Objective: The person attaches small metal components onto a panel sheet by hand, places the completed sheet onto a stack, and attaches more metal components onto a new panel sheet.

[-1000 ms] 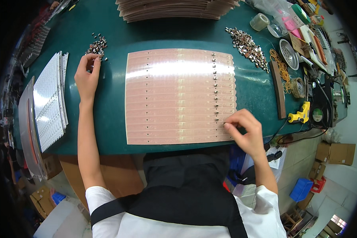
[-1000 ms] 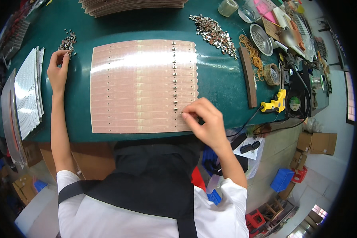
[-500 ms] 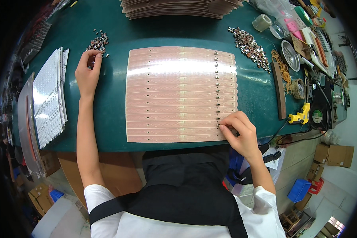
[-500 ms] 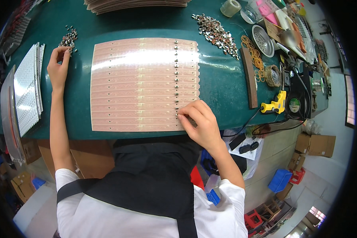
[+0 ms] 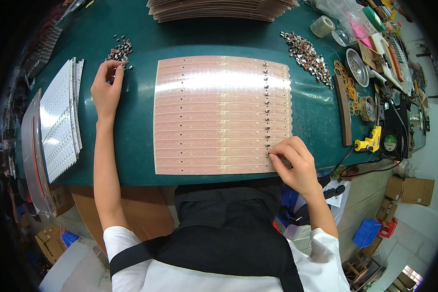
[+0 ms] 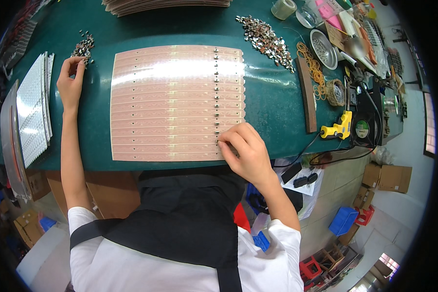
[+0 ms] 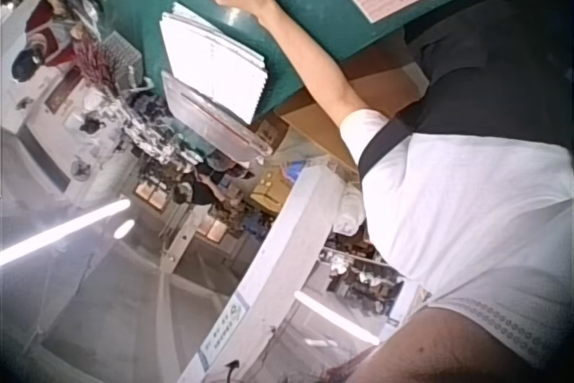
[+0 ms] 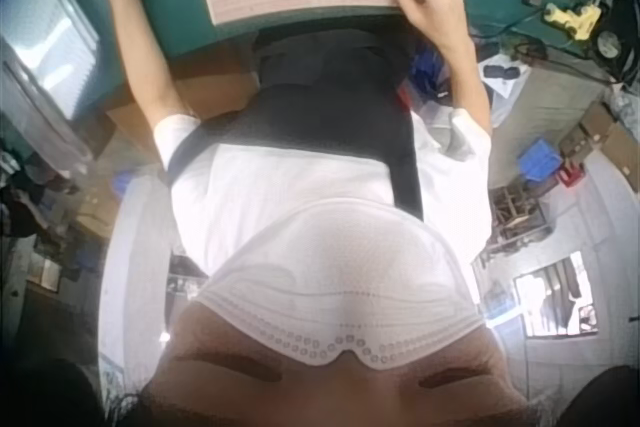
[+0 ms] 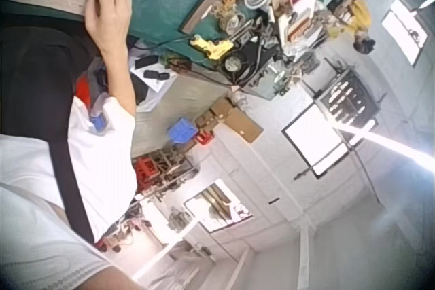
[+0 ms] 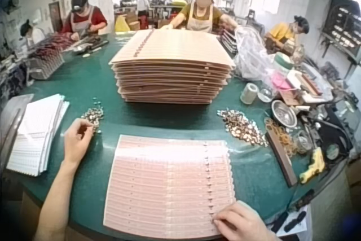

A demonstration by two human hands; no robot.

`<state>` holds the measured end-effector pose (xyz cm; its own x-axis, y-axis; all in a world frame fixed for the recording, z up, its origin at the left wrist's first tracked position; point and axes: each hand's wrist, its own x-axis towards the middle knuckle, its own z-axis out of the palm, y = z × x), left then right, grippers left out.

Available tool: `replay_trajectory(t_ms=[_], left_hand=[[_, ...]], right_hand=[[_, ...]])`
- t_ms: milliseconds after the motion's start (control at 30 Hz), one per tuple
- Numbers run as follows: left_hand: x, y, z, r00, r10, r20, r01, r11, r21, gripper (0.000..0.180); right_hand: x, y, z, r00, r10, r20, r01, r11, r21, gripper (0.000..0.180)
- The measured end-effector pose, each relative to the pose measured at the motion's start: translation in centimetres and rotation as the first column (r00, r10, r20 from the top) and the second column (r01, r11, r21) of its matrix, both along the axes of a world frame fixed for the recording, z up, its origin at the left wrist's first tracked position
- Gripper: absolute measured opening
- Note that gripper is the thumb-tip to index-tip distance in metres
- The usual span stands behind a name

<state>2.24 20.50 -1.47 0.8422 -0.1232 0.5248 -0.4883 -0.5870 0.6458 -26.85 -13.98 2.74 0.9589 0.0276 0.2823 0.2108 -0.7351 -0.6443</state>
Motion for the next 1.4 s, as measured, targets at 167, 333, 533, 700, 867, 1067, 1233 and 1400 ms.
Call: replay_trajectory(t_ms=[167, 333, 533, 700, 867, 1067, 1233, 1400], left_hand=[[0.0, -0.1, 0.0, 1.0, -0.007, 0.012, 0.007, 1.0, -0.004, 0.01], [0.1, 0.0, -0.1, 1.0, 0.007, 0.008, -0.007, 1.0, 0.013, 0.01], [0.0, 0.1, -0.2, 1.0, 0.005, 0.008, -0.005, 1.0, 0.007, 0.01], [-0.2, 0.2, 0.0, 1.0, 0.018, 0.001, -0.018, 1.0, 0.017, 0.01], [-0.1, -0.1, -0.5, 1.0, 0.005, 0.01, -0.005, 1.0, 0.014, 0.01], [0.5, -0.2, 0.2, 1.0, 0.016, 0.007, -0.017, 1.0, 0.023, 0.01], [0.2, 0.3, 1.4, 0.996, -0.009, 0.086, 0.006, 0.999, 0.042, 0.008], [-0.6, -0.4, 0.4, 0.999, 0.002, 0.042, -0.003, 0.999, 0.035, 0.008]], right_hand=[[0.0, 0.0, 0.2, 1.0, 0.006, 0.001, -0.006, 1.0, -0.018, 0.017], [0.0, 0.0, 0.2, 1.0, 0.001, -0.021, -0.001, 1.0, 0.009, 0.016], [0.2, 0.2, 0.4, 1.0, 0.016, -0.003, -0.016, 0.998, -0.056, 0.017], [0.2, 0.2, 0.8, 1.0, 0.028, 0.005, -0.027, 0.997, -0.066, 0.018], [0.1, 0.1, 0.4, 0.999, 0.027, -0.022, -0.029, 0.997, -0.078, 0.018], [1.4, 0.1, 0.8, 0.998, 0.061, -0.005, -0.061, 0.989, -0.137, 0.017], [1.4, 0.4, 1.9, 0.993, 0.111, -0.036, -0.116, 0.972, -0.205, 0.015], [0.2, 0.0, 0.9, 0.988, 0.142, -0.055, -0.15, 0.966, -0.212, 0.013]])
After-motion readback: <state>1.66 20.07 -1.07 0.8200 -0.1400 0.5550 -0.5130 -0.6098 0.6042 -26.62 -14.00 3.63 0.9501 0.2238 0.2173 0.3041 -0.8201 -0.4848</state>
